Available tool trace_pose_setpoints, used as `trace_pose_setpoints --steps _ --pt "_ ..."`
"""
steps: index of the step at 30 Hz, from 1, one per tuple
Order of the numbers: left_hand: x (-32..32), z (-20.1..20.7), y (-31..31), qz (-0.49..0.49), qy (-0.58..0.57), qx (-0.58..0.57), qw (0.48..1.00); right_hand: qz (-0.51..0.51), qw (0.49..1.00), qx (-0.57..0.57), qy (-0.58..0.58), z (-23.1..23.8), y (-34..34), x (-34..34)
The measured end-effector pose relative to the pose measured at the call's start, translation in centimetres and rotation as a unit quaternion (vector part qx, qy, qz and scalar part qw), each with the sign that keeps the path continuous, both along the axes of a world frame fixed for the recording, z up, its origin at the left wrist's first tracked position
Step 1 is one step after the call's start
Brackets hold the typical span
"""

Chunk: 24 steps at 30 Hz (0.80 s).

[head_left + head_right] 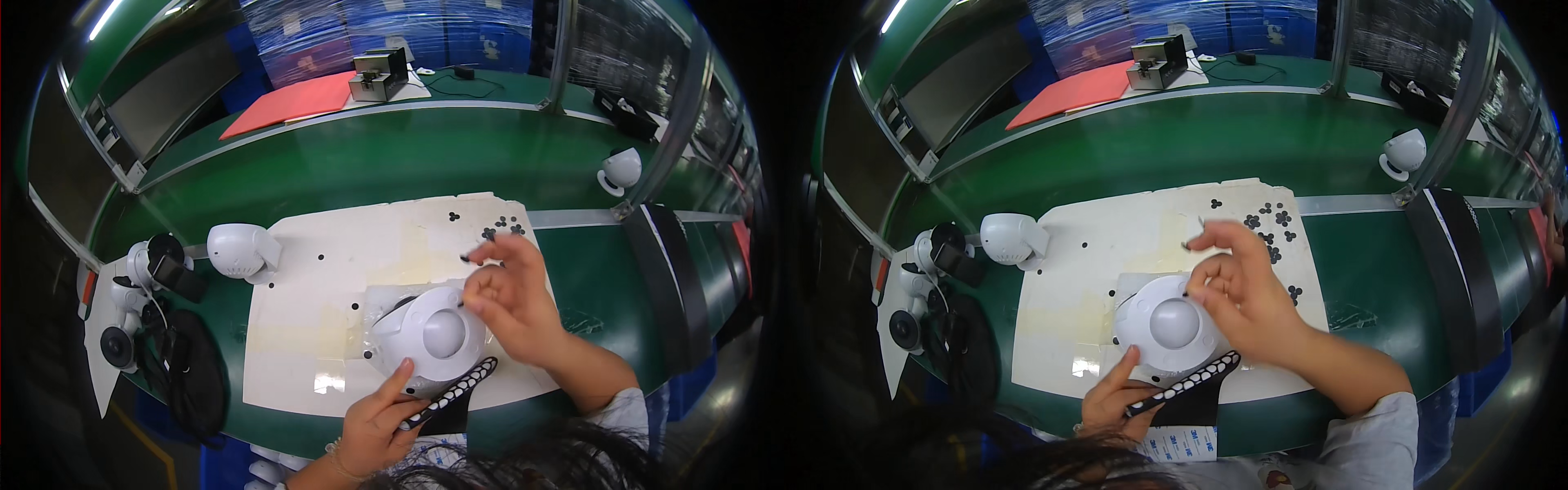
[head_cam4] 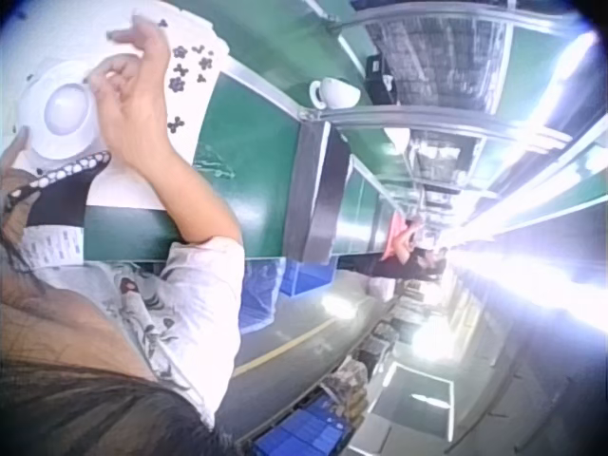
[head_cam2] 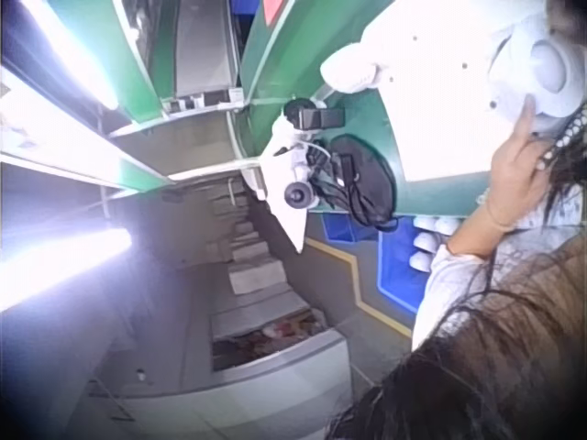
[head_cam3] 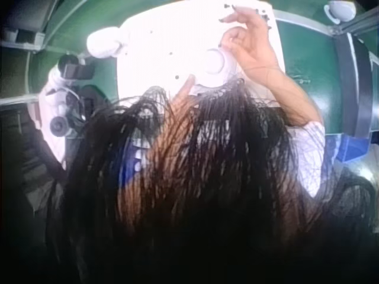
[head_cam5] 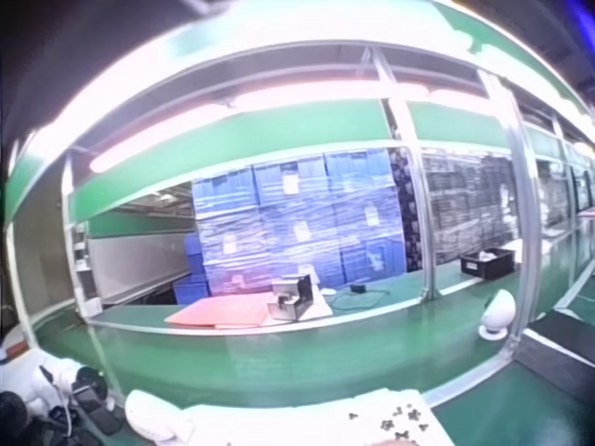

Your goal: The person assembles white dome security cameras by hand at a green workbench. They repeatedly pick up a camera body, place it on a white fixture, and attach small black circular components into the holes around the central lens area. After completing each unit, they place it into a blue bin and retrieve the next camera from the bin to continue the process.

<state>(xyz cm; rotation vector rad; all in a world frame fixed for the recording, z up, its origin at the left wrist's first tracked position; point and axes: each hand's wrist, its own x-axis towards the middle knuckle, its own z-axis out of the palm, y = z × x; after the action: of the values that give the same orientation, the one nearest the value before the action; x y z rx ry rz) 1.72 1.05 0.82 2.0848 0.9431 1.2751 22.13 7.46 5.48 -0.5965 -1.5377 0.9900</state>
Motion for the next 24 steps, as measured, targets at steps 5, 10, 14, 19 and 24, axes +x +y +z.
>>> trace_pose_setpoints --steps 5,10,14,19,24 --pt "-0.6 -0.5 -0.4 0.024 0.074 0.036 0.996 0.011 0.997 -0.079 -0.020 0.3 0.8 0.3" --pt "-0.5 -0.8 -0.9 0.033 0.066 -0.021 0.997 0.007 0.997 -0.054 -0.046 0.2 0.7 0.1" --pt "-0.9 -1.1 -1.2 0.013 0.068 -0.071 0.995 -0.025 0.996 -0.031 -0.083 0.1 0.5 0.1" --pt "-1.8 -1.3 -1.3 -0.030 0.095 -0.126 0.987 -0.064 0.986 0.034 -0.149 -0.4 0.2 0.2" --pt "-1.0 -2.1 -0.1 0.023 0.058 0.078 0.995 -0.188 0.896 0.261 -0.305 -0.2 -0.2 0.1"
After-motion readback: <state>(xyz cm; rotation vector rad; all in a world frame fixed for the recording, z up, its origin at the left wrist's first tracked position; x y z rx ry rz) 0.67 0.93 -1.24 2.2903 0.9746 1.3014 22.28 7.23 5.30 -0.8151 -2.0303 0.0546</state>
